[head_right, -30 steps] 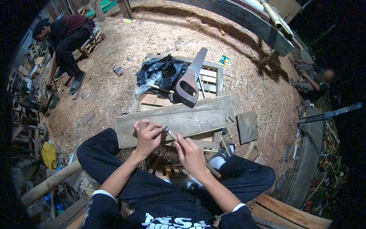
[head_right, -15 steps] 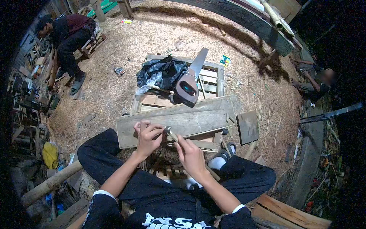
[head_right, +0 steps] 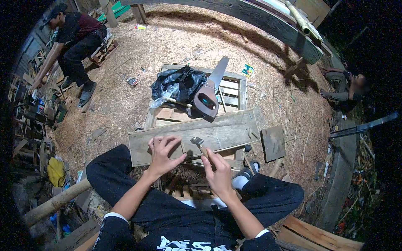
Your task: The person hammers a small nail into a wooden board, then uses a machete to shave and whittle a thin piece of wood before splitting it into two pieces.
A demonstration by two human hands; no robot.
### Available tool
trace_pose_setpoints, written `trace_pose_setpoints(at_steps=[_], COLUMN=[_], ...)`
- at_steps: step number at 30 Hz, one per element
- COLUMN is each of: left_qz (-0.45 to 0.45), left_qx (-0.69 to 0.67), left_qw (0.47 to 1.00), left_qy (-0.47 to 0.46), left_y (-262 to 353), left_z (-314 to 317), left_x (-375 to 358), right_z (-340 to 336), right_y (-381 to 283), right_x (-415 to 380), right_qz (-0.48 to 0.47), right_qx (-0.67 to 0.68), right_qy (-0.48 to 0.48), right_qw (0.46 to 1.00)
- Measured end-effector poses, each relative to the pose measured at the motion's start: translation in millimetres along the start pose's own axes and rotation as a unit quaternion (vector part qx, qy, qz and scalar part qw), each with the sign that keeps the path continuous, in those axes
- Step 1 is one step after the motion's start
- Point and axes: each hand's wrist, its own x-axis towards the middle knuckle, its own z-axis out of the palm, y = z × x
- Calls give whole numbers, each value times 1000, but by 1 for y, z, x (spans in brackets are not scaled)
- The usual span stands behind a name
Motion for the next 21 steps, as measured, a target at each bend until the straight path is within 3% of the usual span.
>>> trace_pose_setpoints(at_steps=[18, 21], left_qz=[-14, -27], left_qx=[-28, -46], left_qw=[999, 998], left_qy=[-25, -29], left_y=[-11, -9], left_z=[9, 8], left_x=[4, 4], right_z=[10, 4], right_y=[-12, -25], right_x=[-1, -2], right_qz=[-54, -51], right_qx=[-25, 11], right_qy=[-58, -12], right_qw=[997, 999])
